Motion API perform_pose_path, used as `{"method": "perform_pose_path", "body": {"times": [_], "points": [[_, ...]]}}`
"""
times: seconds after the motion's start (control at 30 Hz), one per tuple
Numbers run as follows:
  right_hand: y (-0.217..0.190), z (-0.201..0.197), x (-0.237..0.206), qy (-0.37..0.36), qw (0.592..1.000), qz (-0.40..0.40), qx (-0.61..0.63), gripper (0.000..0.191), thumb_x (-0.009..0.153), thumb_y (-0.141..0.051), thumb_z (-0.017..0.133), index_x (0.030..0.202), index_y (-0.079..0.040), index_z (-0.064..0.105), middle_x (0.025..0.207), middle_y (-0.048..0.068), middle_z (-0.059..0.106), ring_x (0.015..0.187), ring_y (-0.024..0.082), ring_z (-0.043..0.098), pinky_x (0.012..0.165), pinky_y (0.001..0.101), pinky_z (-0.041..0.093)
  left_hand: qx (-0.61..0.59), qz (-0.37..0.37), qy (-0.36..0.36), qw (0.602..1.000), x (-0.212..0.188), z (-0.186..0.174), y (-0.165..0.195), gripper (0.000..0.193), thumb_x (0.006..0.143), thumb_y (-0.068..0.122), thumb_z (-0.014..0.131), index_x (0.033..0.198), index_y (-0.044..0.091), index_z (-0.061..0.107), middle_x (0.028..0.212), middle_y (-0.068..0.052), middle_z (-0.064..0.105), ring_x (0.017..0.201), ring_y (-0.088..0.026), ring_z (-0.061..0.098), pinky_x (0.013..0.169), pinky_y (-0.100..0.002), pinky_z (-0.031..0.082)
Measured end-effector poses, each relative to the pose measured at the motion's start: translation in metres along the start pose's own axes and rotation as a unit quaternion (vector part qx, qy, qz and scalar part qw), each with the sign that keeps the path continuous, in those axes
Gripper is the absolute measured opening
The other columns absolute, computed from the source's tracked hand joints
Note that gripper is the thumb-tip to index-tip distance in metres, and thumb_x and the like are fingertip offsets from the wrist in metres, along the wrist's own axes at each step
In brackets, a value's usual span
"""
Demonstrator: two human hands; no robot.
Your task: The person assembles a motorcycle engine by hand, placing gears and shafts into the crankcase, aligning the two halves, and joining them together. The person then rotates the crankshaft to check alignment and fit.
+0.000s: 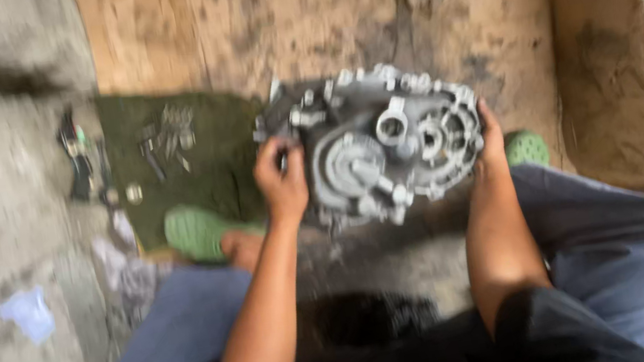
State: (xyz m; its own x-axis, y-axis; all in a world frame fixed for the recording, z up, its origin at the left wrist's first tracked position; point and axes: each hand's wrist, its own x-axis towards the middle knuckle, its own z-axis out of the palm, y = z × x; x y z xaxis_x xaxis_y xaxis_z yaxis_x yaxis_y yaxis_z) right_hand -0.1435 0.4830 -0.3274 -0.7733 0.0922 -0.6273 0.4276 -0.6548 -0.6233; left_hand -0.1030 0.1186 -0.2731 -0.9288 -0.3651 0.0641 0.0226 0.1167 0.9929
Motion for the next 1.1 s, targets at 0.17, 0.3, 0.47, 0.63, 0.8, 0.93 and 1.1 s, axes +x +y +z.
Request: {"method": "perform_pose_path", "body": {"times": [0.17, 0.3, 0.47, 0.63, 0.8, 0.93, 1.1], "points": [[-0.023, 0.015, 0.013, 0.041, 0.998, 0.032, -0.018, 0.055, 0.094, -0.045, 0.066, 0.132, -0.006, 0.066, 0.127, 0.011, 0.072, 0.113, 0.026, 0.07, 0.103, 0.041, 0.055, -0.027, -0.036, 0.001, 0.999, 0.006, -0.005, -0.007, 0.005, 0.096, 0.003, 0.06, 0.094, 0.0, 0.062, 0.089, -0.001, 0.063, 0.086, -0.01, 0.058, 0.08, -0.026, 0.049], [-0.041, 0.032, 0.028, 0.038, 0.997, 0.012, -0.064, 0.061, 0.096, -0.047, 0.069, 0.134, 0.0, 0.067, 0.13, 0.014, 0.072, 0.112, 0.028, 0.069, 0.099, 0.0391, 0.056, -0.008, -0.044, -0.008, 0.999, 0.011, 0.0, -0.001, 0.011, 0.099, 0.008, 0.056, 0.093, 0.0, 0.06, 0.091, -0.001, 0.062, 0.088, -0.01, 0.054, 0.082, -0.026, 0.046], [-0.064, 0.06, 0.016, 0.153, 0.973, -0.023, -0.172, 0.067, 0.093, -0.056, 0.061, 0.133, -0.002, 0.065, 0.132, 0.014, 0.07, 0.118, 0.026, 0.067, 0.098, 0.0363, 0.053, 0.004, -0.036, 0.002, 0.999, 0.018, 0.013, 0.026, 0.015, 0.1, 0.01, 0.054, 0.092, 0.0, 0.06, 0.089, -0.002, 0.06, 0.087, -0.01, 0.053, 0.082, -0.027, 0.045], [-0.051, 0.061, -0.03, 0.172, 0.887, -0.131, -0.409, 0.07, 0.096, -0.055, 0.062, 0.14, 0.0, 0.057, 0.135, 0.023, 0.062, 0.125, 0.032, 0.059, 0.105, 0.0392, 0.045, 0.041, 0.022, -0.005, 0.999, 0.025, 0.019, 0.059, 0.018, 0.1, 0.013, 0.052, 0.088, 0.001, 0.056, 0.084, -0.002, 0.061, 0.083, -0.011, 0.054, 0.079, -0.029, 0.047], [-0.016, 0.058, -0.075, 0.235, 0.861, -0.273, -0.359, 0.063, 0.097, -0.048, 0.066, 0.134, 0.003, 0.059, 0.131, 0.024, 0.066, 0.123, 0.033, 0.063, 0.105, 0.0399, 0.046, 0.002, 0.022, 0.049, 0.999, 0.021, 0.031, 0.072, 0.019, 0.097, 0.009, 0.052, 0.08, 0.002, 0.05, 0.077, -0.001, 0.049, 0.076, -0.011, 0.045, 0.069, -0.031, 0.041], [-0.003, 0.064, -0.082, 0.291, 0.815, -0.358, -0.349, 0.056, 0.099, -0.042, 0.067, 0.131, 0.004, 0.06, 0.127, 0.025, 0.067, 0.121, 0.036, 0.064, 0.106, 0.043, 0.048, -0.005, 0.016, 0.049, 0.999, 0.015, 0.038, 0.075, 0.021, 0.098, 0.012, 0.05, 0.078, 0.004, 0.047, 0.078, 0.0, 0.046, 0.076, -0.012, 0.043, 0.069, -0.032, 0.039], [-0.018, 0.065, -0.078, 0.352, 0.801, -0.332, -0.353, 0.056, 0.096, -0.04, 0.073, 0.129, 0.003, 0.06, 0.129, 0.025, 0.064, 0.123, 0.037, 0.062, 0.109, 0.0429, 0.047, -0.016, -0.03, 0.075, 0.997, 0.014, 0.055, 0.084, 0.022, 0.095, 0.013, 0.047, 0.075, 0.004, 0.051, 0.077, -0.001, 0.05, 0.074, -0.012, 0.047, 0.068, -0.031, 0.045]]}}
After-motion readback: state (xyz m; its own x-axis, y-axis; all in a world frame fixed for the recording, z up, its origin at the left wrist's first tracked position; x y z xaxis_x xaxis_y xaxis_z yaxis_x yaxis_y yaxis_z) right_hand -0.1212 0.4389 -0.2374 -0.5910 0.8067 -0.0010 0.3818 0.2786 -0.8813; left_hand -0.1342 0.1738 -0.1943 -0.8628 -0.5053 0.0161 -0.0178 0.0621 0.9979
